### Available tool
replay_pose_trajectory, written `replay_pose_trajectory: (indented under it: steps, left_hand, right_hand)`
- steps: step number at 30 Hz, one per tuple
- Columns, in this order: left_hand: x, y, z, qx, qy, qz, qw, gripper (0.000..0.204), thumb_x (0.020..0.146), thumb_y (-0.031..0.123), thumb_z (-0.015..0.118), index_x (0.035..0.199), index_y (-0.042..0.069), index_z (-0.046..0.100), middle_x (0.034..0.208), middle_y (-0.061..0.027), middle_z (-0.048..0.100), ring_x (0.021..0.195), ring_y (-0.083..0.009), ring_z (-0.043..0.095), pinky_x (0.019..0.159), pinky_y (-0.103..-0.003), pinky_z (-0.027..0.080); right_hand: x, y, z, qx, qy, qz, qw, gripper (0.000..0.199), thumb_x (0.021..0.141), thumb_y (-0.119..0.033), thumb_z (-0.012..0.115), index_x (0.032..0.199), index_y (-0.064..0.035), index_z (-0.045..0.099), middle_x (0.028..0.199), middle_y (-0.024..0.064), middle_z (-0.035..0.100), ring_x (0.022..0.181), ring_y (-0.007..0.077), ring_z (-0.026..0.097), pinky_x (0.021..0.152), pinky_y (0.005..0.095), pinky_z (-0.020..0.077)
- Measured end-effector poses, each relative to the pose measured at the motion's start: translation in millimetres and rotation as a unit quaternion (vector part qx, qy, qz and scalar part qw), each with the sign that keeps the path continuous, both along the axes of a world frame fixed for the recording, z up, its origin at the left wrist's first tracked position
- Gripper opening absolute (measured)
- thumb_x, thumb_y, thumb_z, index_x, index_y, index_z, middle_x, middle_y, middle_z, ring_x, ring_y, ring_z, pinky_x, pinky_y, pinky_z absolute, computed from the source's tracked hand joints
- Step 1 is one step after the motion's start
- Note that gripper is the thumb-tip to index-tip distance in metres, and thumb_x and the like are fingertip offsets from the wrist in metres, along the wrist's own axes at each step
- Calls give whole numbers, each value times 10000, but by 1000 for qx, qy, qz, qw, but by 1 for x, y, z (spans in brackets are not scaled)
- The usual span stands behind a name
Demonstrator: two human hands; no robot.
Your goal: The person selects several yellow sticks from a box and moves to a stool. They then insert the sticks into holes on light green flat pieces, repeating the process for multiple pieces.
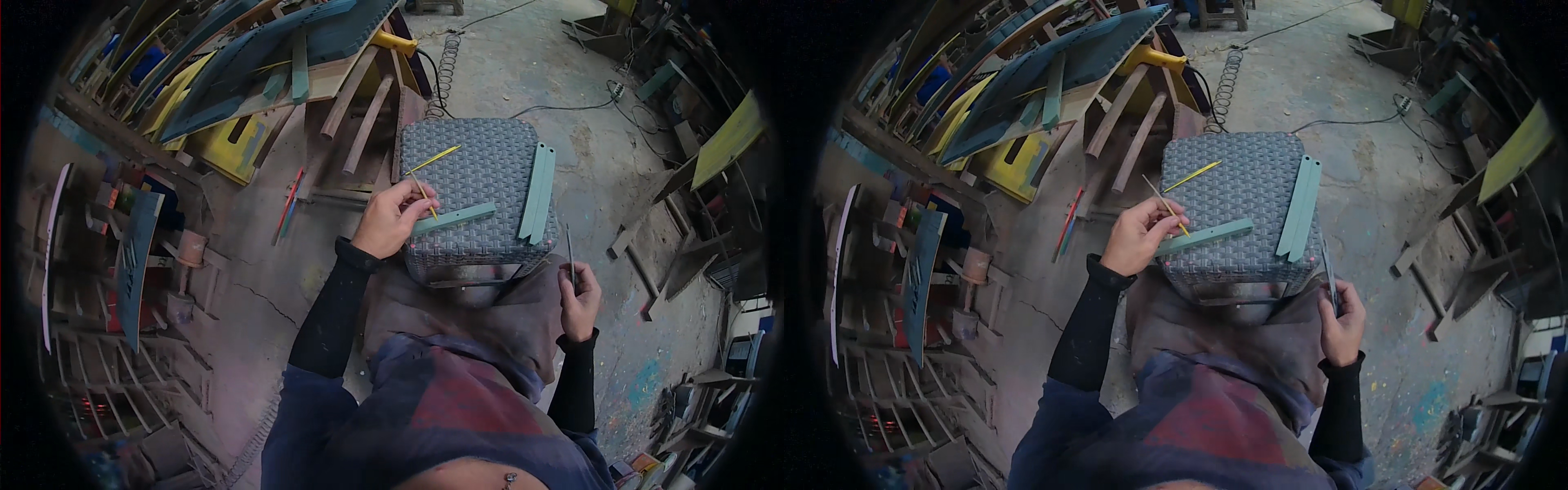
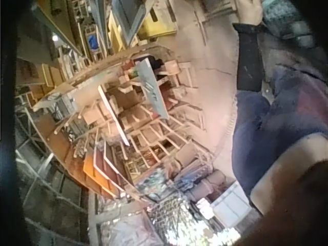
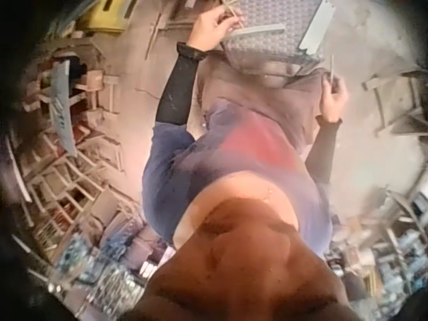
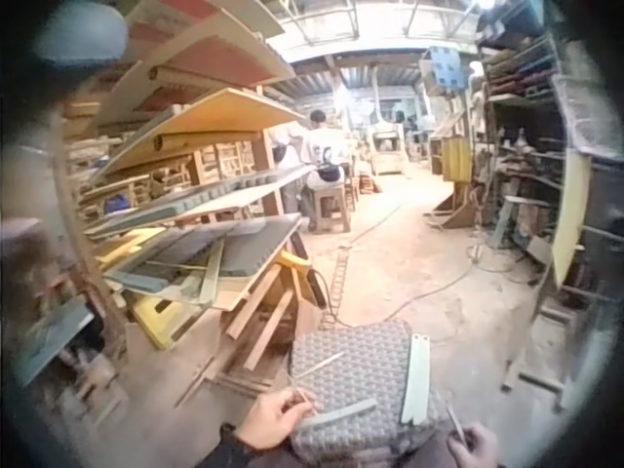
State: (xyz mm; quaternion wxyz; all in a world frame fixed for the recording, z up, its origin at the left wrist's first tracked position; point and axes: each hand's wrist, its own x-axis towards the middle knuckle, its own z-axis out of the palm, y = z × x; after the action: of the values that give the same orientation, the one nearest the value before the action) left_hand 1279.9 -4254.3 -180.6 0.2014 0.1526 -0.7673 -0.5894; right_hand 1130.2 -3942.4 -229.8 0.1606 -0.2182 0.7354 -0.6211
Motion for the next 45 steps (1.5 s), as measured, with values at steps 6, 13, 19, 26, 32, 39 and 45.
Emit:
replay_pose_trajectory:
  steps: [6,13,19,26,32,39,45]
  left_hand:
    - [-4,0,-5,15,-10,6,1000,131,950,43,511,1038,-38,564,941,-101,658,888,-142,652,788,-260,540]
    - [-3,1,-3,-10,-7,10,1000,128,956,44,493,1022,-39,564,947,-96,651,893,-141,651,787,-265,546]
    - [-4,2,-4,-29,0,-2,1000,121,950,29,489,1012,-42,566,950,-90,646,913,-146,649,805,-274,547]
    - [-3,3,-6,-47,6,-2,999,115,946,20,489,1007,-40,565,950,-92,643,922,-152,650,815,-284,547]
    - [0,2,-8,-44,0,3,999,116,945,18,488,999,-43,570,946,-97,648,905,-153,654,812,-287,547]
    - [-4,10,-1,-142,33,-3,989,77,894,-17,534,945,-33,590,847,-132,665,806,-216,669,721,-314,516]
    - [1,9,0,-169,37,-3,985,74,889,-17,547,942,-40,593,846,-136,663,813,-209,666,732,-312,517]
  right_hand:
    - [0,0,-2,9,5,-5,1000,153,881,-58,593,1012,21,578,876,-4,590,806,64,530,744,209,428]
    - [2,-1,-3,-2,4,-6,1000,143,880,-64,598,994,19,582,859,-3,590,799,65,528,739,212,428]
    - [0,-1,-3,6,-2,-3,1000,154,877,-57,596,1010,18,574,884,-2,589,819,64,528,750,209,422]
    - [-2,-16,11,-14,12,24,1000,158,880,-42,586,1026,16,571,898,0,595,827,63,528,755,210,419]
    - [5,-43,37,-38,21,58,997,140,899,-51,582,1021,18,577,902,2,599,831,67,530,764,213,419]
    - [-1,-84,99,0,80,191,978,204,963,-142,485,1008,37,574,754,99,580,723,149,564,662,290,427]
    - [17,-134,182,-43,295,224,928,178,951,-108,485,989,47,565,699,203,545,635,332,566,607,352,430]
